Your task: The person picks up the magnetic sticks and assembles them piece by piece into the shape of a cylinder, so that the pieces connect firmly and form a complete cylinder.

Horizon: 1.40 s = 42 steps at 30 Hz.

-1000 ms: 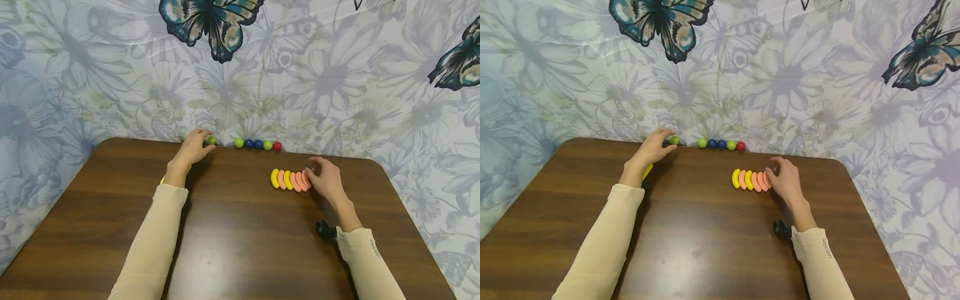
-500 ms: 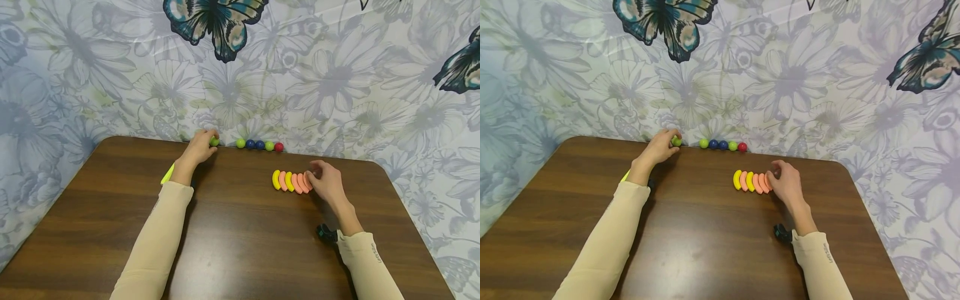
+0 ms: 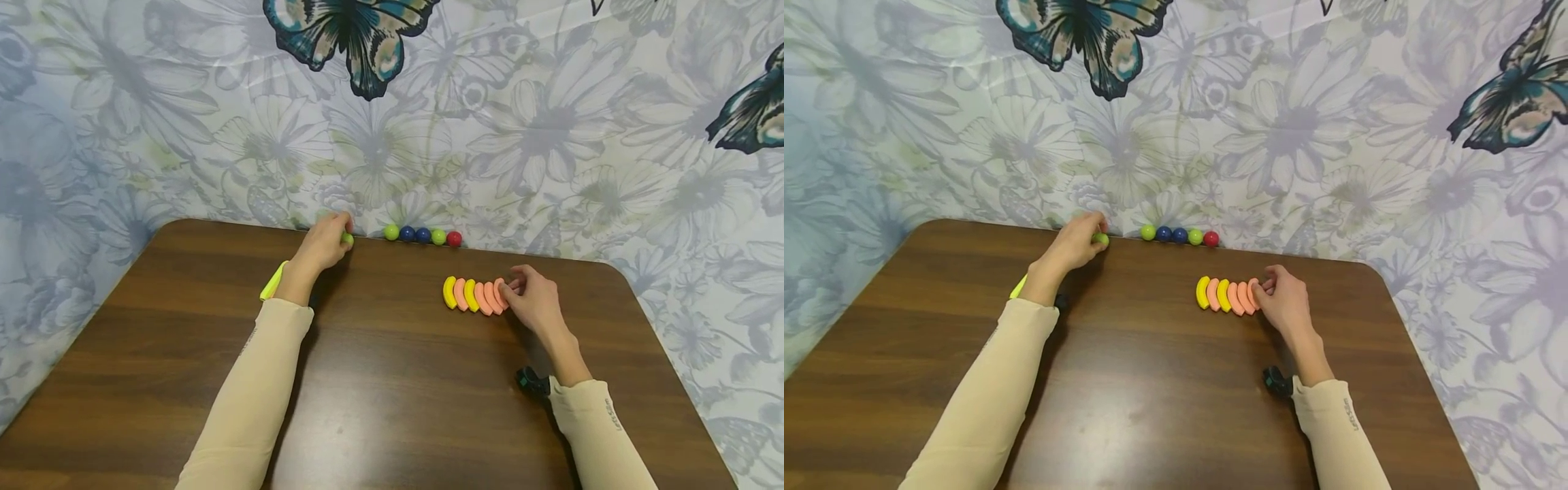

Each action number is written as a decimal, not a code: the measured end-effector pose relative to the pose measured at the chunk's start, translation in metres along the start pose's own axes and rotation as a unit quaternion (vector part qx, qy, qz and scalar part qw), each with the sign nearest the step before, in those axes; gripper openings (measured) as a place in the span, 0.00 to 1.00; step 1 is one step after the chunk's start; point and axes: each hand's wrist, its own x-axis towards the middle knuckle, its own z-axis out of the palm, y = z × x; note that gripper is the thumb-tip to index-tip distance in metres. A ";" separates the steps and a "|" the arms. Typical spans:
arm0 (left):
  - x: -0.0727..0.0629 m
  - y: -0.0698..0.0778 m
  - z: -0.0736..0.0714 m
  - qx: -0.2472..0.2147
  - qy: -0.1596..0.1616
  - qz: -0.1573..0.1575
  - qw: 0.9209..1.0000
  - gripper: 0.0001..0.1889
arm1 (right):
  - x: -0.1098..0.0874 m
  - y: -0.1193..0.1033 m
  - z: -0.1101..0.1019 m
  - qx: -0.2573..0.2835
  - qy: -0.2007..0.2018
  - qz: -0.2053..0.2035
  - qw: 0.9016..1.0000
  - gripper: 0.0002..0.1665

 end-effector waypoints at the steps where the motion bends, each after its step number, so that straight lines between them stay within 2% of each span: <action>1: 0.000 0.000 0.000 0.002 -0.002 0.000 1.000 0.13 | 0.000 0.000 0.000 -0.003 -0.003 0.001 1.000 0.27; 19: -0.003 0.004 -0.005 -0.010 -0.008 0.012 1.000 0.12 | 0.000 -0.004 -0.009 -0.028 -0.043 0.007 0.999 0.19; 25: -0.004 0.004 -0.007 -0.020 -0.019 0.006 1.000 0.11 | -0.001 0.001 -0.012 -0.067 -0.031 0.015 0.997 0.15; 30: -0.004 0.004 -0.005 -0.024 -0.025 0.004 0.999 0.12 | -0.001 0.003 -0.012 -0.062 -0.012 0.007 0.998 0.14; 37: -0.009 0.004 -0.007 -0.042 -0.033 0.008 0.999 0.13 | -0.003 -0.016 -0.009 -0.043 0.035 -0.023 0.998 0.12; 42: -0.013 0.002 -0.006 -0.058 -0.039 0.006 0.998 0.13 | -0.005 -0.038 0.001 -0.025 0.031 -0.044 0.998 0.12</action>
